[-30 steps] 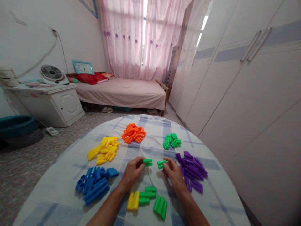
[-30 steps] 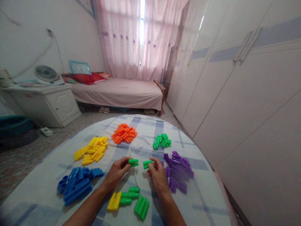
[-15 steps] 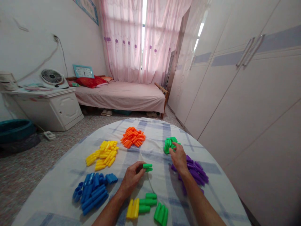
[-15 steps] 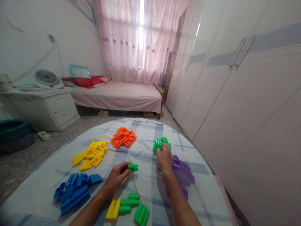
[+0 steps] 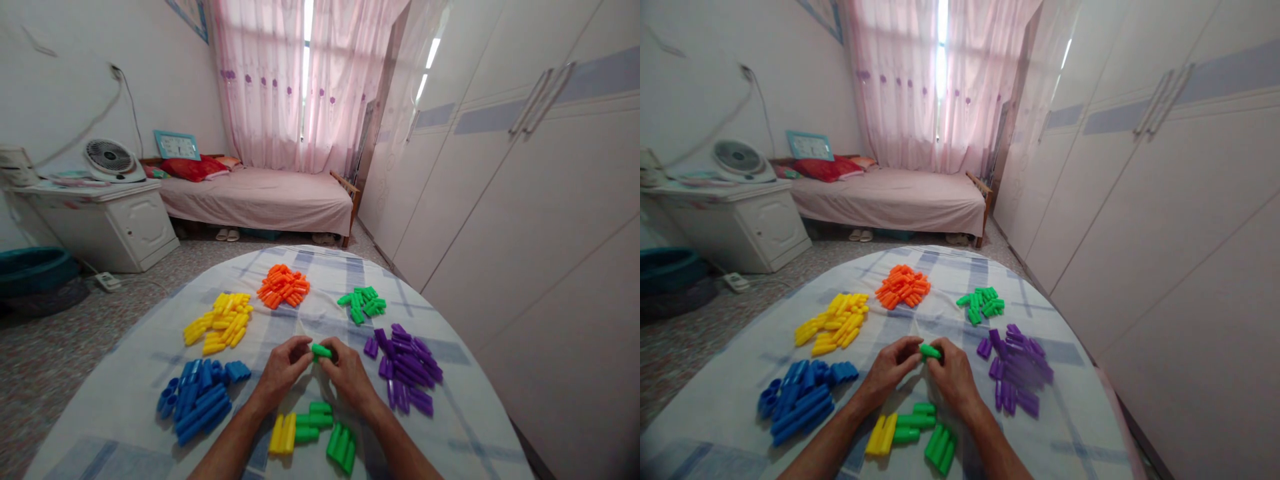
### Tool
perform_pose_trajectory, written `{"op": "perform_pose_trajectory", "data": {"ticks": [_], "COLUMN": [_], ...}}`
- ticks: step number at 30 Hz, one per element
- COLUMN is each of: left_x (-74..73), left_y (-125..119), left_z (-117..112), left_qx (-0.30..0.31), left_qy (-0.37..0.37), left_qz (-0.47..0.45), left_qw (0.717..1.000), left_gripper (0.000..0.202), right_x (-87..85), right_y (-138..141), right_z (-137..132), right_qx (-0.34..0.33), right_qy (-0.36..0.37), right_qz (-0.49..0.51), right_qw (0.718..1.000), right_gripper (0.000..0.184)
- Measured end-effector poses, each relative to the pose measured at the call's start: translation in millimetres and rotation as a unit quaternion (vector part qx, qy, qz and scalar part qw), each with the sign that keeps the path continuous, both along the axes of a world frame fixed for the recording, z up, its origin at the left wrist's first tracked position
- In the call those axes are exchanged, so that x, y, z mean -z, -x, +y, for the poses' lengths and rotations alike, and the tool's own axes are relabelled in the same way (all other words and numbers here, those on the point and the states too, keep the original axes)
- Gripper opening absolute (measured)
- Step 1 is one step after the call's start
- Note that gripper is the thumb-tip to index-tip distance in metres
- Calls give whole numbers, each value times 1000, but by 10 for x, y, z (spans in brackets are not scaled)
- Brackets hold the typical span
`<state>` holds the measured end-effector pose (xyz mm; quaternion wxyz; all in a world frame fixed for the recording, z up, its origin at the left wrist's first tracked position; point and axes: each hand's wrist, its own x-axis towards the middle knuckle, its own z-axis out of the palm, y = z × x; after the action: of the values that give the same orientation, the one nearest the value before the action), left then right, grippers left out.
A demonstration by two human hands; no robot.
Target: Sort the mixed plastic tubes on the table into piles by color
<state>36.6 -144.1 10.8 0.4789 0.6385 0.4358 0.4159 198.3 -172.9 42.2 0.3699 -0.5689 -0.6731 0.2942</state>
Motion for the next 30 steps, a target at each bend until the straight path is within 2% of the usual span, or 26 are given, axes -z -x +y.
{"op": "perform_pose_trajectory", "data": {"ticks": [5, 8, 10, 12, 13, 16, 18, 20, 22, 24, 27, 30], "left_x": [-17, -4, 7, 12, 10, -4, -10, -6, 4, 11, 5, -15], "left_y": [-2, 3, 7, 8, 8, 3, 0, -4, -6, -7, -3, 1], "left_z": [-15, -16, -12, -8, -8, -11, -13, -14, -14, -14, -15, -14], "left_qx": [-14, -16, -16, -17, -17, -21, -21, -22, -24, -25, -22, -23], "left_qy": [9, 9, 6, 1, -3, -15, -19, -17, -10, -5, -4, 1], "left_qz": [0, 2, 3, 6, 8, 19, 23, 20, 13, 8, 8, 6], "left_qw": [1000, 1000, 1000, 1000, 1000, 999, 999, 999, 1000, 1000, 1000, 1000], "left_gripper": [34, 34, 34, 34, 33, 31, 31, 31, 32, 32, 32, 33], "right_x": [-129, -222, -257, -270, -272, -287, -298, -278, -209, -107, 18, 22], "right_y": [-348, -520, -576, -589, -585, -567, -552, -514, -440, -348, -262, -314], "right_z": [391, 602, 607, 465, 343, -139, -461, -717, -893, -994, -1013, -850], "right_qx": [157, 208, 225, 203, 170, 18, -54, -95, -104, -86, -46, -10], "right_qy": [-20, -34, -39, -37, -30, 33, 88, 104, 79, 43, 19, -3], "right_qz": [-16, -11, -16, -21, -22, -23, -50, -89, -129, -165, -192, -190], "right_qw": [987, 977, 973, 978, 985, 999, 993, 986, 983, 982, 980, 982], "right_gripper": [26, 40, 47, 45, 43, 37, 42, 53, 65, 67, 54, 44]}}
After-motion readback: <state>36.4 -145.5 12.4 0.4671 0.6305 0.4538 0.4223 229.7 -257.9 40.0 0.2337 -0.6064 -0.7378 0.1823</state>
